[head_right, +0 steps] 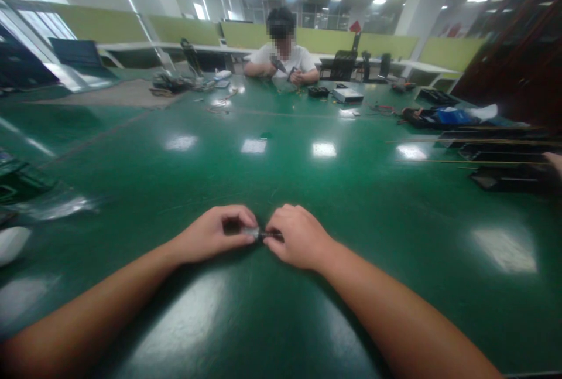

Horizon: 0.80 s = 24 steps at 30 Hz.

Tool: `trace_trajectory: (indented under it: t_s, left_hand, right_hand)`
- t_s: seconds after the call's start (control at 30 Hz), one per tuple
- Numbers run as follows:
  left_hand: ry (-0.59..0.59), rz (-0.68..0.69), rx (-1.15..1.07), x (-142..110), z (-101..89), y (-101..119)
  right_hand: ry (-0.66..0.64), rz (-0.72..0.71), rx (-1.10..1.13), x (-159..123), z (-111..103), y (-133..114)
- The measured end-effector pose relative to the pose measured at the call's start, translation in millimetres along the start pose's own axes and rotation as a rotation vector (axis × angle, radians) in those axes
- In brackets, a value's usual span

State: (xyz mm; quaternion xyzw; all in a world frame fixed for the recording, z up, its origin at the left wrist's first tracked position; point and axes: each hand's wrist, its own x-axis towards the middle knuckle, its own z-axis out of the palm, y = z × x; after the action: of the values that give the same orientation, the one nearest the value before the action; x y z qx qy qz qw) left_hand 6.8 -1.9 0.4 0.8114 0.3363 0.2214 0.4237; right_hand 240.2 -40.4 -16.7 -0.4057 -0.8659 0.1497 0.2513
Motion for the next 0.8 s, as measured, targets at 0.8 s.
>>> trace_trajectory:
  t_s: [0.8]
  left_hand:
    - [0.004, -0.020, -0.003, 0.1, -0.1, 1.6]
  right_hand:
    - [-0.012, 0.006, -0.010, -2.6, -4.0, 1.0]
